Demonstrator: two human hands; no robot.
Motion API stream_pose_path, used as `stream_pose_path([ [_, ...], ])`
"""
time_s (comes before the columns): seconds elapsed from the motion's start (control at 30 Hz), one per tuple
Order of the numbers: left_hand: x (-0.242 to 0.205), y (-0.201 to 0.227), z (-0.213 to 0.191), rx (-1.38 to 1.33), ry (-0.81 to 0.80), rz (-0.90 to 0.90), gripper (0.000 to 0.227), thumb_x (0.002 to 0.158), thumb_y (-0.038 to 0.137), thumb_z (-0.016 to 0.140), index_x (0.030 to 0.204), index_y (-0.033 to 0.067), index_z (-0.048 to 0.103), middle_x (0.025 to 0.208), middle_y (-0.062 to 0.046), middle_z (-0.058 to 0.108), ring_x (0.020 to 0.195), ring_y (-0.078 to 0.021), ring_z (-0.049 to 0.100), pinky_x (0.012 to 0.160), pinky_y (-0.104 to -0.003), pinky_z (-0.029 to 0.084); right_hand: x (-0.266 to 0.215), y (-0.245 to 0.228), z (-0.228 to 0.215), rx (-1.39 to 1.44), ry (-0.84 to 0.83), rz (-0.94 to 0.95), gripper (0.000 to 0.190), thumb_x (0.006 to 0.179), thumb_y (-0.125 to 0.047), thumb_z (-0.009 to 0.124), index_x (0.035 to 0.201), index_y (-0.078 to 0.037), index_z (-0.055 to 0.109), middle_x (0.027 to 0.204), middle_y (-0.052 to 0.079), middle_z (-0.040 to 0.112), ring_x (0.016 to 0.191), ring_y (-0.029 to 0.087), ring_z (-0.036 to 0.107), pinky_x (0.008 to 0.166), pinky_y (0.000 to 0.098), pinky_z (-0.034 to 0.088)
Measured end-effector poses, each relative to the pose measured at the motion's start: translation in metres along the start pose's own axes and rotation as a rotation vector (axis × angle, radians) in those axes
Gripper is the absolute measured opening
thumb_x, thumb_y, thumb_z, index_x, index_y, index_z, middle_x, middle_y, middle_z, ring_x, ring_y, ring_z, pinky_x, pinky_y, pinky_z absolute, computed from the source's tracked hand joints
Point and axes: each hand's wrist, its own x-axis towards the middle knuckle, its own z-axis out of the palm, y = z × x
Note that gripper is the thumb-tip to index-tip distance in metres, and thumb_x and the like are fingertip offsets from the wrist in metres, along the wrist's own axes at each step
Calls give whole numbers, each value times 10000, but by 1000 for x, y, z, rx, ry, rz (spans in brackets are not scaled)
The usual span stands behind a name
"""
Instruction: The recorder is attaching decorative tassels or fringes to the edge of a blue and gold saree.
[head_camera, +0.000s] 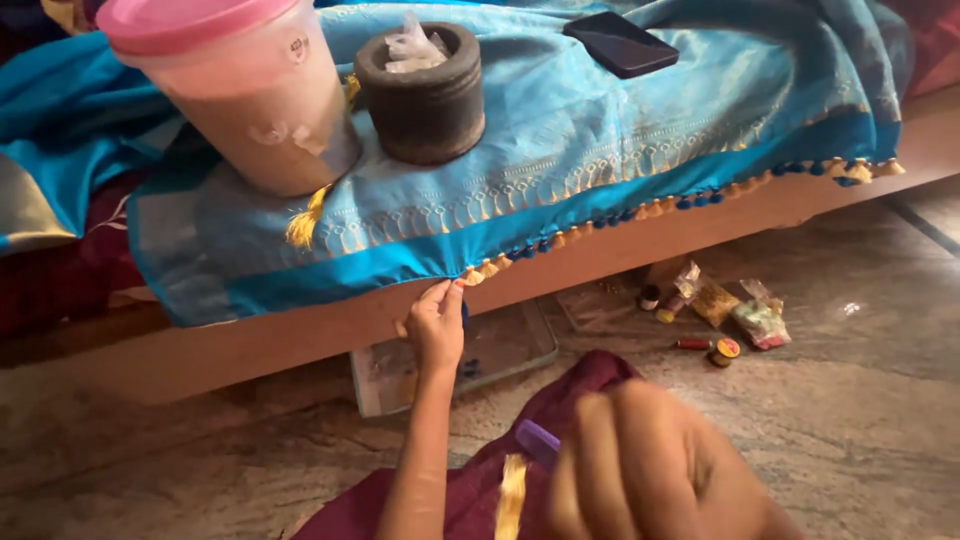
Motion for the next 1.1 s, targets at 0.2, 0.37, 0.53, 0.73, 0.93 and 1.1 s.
stream_pose_path([
  [0.2, -1, 10, -4, 17, 6, -17, 296, 941, 385, 645, 1012, 153, 816, 1040, -39, 791, 1006, -255, 712, 1082, -672, 151, 25, -33, -33, -270, -338, 18, 100, 909, -137, 775, 846, -59, 767, 770, 59, 678, 627, 212, 563, 528, 379, 418],
  [0.37, -3, -1, -1, 11, 6, 27, 293, 955, 378, 641, 1019, 148, 810, 1024, -50, 792, 964, -249, 718, 1072, -628, 233, 9, -34, -23, -202, -150, -32, 93, 924, -140, 769, 847, -87, 769, 758, 49, 674, 656, 201, 565, 548, 341, 444],
  [0.53, -1, -10, 4, -203, -17, 68, 316, 1004, 440, 636, 1111, 166, 750, 1060, -30, 758, 967, -208, 727, 960, -500, 494, 1, -38, -21, -166, -96, 29, 91, 922, -137, 783, 865, -68, 769, 792, 64, 704, 707, 210, 607, 603, 333, 492],
  [0.73, -4, 10, -8, 35, 19, 18, 309, 958, 404, 636, 1025, 156, 807, 993, -47, 788, 923, -242, 723, 1057, -558, 311, 4, -32, -19, -92, -69, 118, 102, 921, -134, 802, 890, -42, 770, 837, 85, 743, 775, 223, 662, 677, 321, 556],
  [0.93, -4, 19, -9, 59, 7, 29, 302, 956, 374, 639, 1037, 140, 810, 1020, -45, 795, 965, -249, 713, 1043, -581, 217, -7, -55, -20, -69, 110, 146, 105, 902, -91, 813, 929, 1, 772, 797, 132, 756, 788, 247, 696, 680, 339, 572],
  [1.1, -6, 9, -3, -19, 33, 58, 304, 970, 381, 626, 1043, 138, 793, 1027, -36, 785, 958, -234, 716, 1021, -517, 313, -8, -76, 3, -488, 316, -6, 104, 914, -41, 780, 977, 42, 779, 836, 186, 774, 778, 278, 743, 702, 386, 573],
])
